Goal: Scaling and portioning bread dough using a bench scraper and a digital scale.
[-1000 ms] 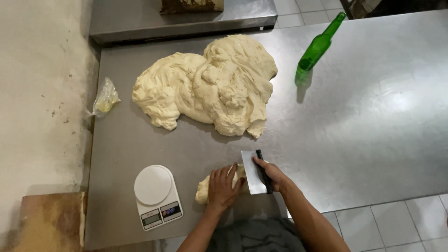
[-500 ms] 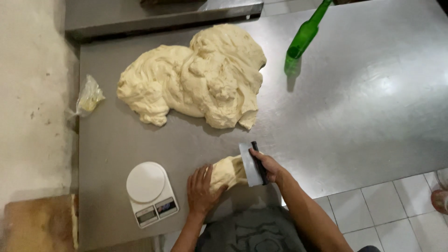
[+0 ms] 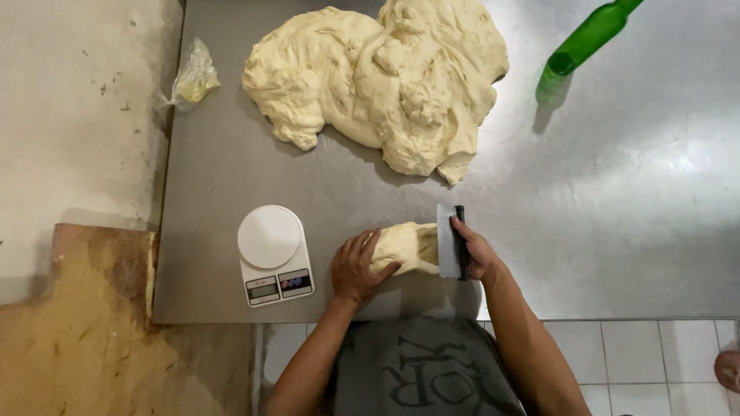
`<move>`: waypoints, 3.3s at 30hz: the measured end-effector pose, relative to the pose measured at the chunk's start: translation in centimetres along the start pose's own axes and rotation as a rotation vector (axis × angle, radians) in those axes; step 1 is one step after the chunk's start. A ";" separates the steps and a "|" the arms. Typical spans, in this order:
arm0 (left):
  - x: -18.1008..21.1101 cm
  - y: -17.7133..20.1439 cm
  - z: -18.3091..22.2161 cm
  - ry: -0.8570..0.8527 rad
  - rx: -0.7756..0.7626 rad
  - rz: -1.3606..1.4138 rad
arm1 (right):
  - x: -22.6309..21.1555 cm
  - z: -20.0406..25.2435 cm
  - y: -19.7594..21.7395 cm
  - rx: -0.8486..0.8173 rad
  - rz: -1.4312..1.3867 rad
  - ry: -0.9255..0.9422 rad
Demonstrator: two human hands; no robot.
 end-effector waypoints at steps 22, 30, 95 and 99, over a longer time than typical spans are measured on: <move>0.1 0.5 0.1 -0.052 0.103 0.041 | -0.3 -0.3 0.9 0.060 0.071 0.046; -0.4 -0.1 0.2 -0.051 0.112 0.031 | -0.4 0.4 0.9 0.103 0.083 0.042; -0.7 -0.3 0.2 -0.022 0.066 0.048 | 0.0 -0.5 1.1 0.072 0.021 0.043; -0.8 -0.5 0.2 -0.016 0.061 0.046 | -0.2 -0.1 0.9 0.073 0.033 0.046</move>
Point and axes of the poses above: each hand's wrist, its own z-axis away from the middle knuckle, its own y-axis out of the back of the hand, x = y × z, the point moved 10 cm from there along -z, towards the middle knuckle, and after that the axes turned 5 degrees about x, right-handed, at the moved point
